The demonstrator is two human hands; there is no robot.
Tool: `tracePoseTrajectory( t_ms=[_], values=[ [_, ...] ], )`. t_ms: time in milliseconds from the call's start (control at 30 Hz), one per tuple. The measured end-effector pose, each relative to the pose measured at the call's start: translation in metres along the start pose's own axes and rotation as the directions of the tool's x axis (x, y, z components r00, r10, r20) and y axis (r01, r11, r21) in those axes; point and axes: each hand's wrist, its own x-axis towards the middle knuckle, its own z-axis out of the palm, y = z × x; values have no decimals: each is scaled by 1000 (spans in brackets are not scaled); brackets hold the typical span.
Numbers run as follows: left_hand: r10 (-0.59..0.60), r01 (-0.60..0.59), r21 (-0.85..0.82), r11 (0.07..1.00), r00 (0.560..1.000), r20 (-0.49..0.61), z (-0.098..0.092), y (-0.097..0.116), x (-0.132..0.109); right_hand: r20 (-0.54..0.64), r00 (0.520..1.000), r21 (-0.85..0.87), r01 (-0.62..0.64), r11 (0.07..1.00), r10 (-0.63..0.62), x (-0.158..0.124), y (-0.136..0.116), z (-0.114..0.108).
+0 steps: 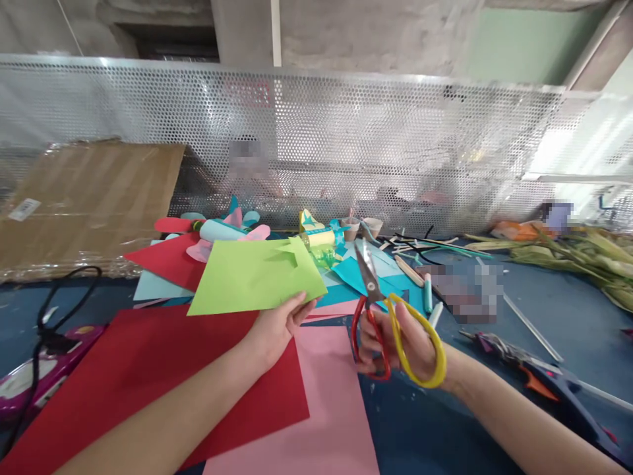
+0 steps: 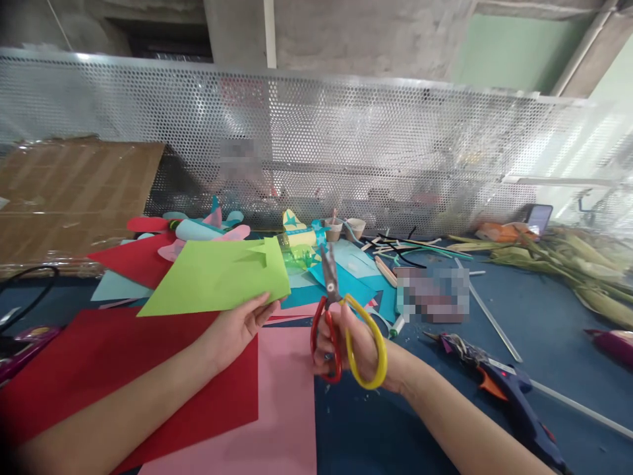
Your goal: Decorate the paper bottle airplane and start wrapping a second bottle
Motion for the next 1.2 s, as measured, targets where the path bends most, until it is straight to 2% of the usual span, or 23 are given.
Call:
tracePoseTrajectory(
  t_ms=[133,233,733,833,1000,1100,1200],
  values=[
    [21,-24,-39,999,998,-61,2,9,3,192,967,-30,-168,985,170,-6,10,3],
    [33,-38,-62,997,996,-84,2,12,5,268,940,-56,-205,977,213,-8,12,3],
    [72,-76,-64,995,996,-60,3,14,4,270,928,-92,-238,967,255,-9,9,5],
    [72,-74,-54,996,997,-34,4,13,1,249,937,-71,-234,970,244,-8,10,7],
    [8,-7,-38,999,1000,8,8,13,-5,260,946,-24,-197,980,196,-8,12,15],
    [-25,26,-34,999,999,31,11,15,-9,270,954,-13,-133,991,132,-7,16,21],
    [-28,30,-44,999,999,40,13,18,-12,242,970,-49,-9,999,21,-8,20,26]
  ],
)
